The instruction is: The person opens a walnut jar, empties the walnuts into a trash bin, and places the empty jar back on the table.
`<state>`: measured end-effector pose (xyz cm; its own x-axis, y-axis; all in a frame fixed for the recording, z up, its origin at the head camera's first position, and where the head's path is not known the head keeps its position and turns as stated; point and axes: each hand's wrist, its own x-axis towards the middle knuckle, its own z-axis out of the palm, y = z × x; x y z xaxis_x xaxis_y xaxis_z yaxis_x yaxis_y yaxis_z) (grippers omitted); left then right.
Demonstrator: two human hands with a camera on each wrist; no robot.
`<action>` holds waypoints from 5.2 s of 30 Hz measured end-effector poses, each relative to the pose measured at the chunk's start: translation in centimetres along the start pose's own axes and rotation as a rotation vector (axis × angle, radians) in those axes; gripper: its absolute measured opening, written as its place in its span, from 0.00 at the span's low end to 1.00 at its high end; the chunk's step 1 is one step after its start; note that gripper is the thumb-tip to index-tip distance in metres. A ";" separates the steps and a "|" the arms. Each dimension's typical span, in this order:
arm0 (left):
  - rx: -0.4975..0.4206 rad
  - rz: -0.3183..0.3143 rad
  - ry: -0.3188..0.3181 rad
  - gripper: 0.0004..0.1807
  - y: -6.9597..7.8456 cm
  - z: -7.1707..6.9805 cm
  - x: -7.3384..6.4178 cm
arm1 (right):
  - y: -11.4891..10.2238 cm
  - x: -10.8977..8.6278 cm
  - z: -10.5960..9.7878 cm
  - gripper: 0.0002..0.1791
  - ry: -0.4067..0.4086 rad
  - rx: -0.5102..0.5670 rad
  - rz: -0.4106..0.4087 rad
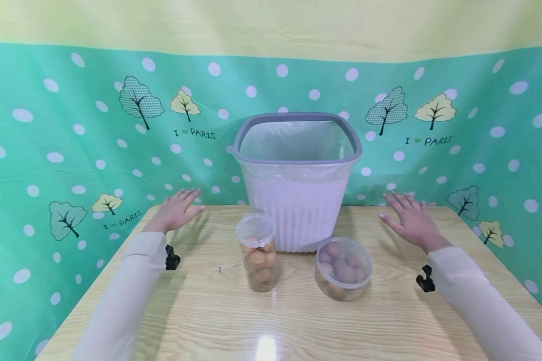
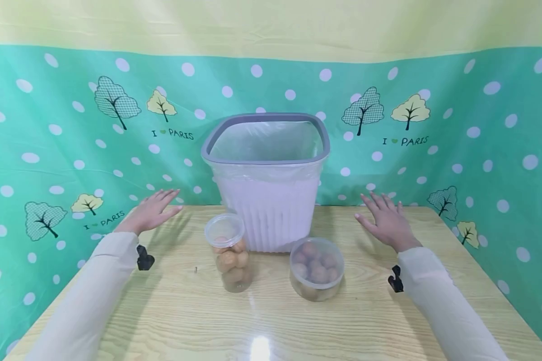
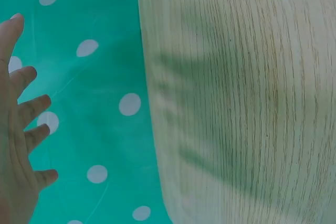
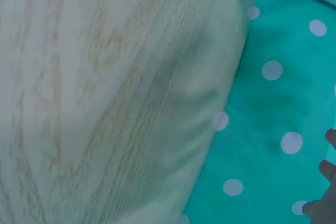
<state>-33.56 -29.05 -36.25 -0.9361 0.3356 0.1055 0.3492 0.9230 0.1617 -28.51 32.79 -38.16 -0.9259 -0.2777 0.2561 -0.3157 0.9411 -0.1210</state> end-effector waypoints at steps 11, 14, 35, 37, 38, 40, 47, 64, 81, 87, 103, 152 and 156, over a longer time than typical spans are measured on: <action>-0.016 0.030 0.027 0.39 0.1 -0.2 -0.9 | -1.2 -0.7 -0.8 0.38 0.020 0.045 -0.020; -0.028 0.041 0.042 0.38 0.1 -0.2 -1.1 | -1.5 -1.0 -0.9 0.38 0.028 0.062 -0.027; -0.181 0.123 0.062 0.38 2.6 0.0 -3.1 | -5.2 -1.9 -1.1 0.33 0.212 0.171 -0.228; -0.174 0.130 0.062 0.38 2.9 0.1 -3.2 | -5.7 -1.9 -1.1 0.32 0.228 0.193 -0.255; -0.172 0.134 0.063 0.38 3.1 0.2 -3.3 | -5.9 -1.9 -1.1 0.32 0.236 0.206 -0.268; -0.181 0.142 0.060 0.38 3.5 0.4 -3.4 | -6.4 -1.9 -1.0 0.33 0.248 0.230 -0.291; -0.235 0.209 0.077 0.36 4.6 1.2 -3.9 | -8.4 -2.2 -1.3 0.34 0.279 0.289 -0.352; -0.524 0.254 0.034 0.42 7.3 2.2 -5.7 | -12.4 -2.8 -1.3 0.34 0.309 0.516 -0.433; -0.720 0.318 0.000 0.41 10.1 4.0 -7.2 | -16.8 -3.4 -2.2 0.37 0.270 0.690 -0.333; -0.776 0.335 -0.020 0.42 11.1 4.5 -7.6 | -18.2 -3.4 -2.1 0.35 0.249 0.783 -0.345; -0.851 0.303 -0.002 0.43 13.8 5.6 -7.9 | -22.7 -2.4 -2.2 0.36 0.123 0.910 -0.253; -1.212 0.123 -0.180 0.48 16.5 9.9 -7.3 | -30.1 1.8 -0.8 0.47 0.052 0.928 -0.161; -1.231 0.176 -0.181 0.44 16.5 10.3 -7.0 | -30.1 1.8 -0.9 0.47 0.054 0.929 -0.160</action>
<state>-21.65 -14.23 -44.46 -0.8315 0.5467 0.0985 0.1868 0.1082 0.9764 -20.46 4.17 -33.16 -0.8539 -0.3586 0.3771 -0.4985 0.3558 -0.7905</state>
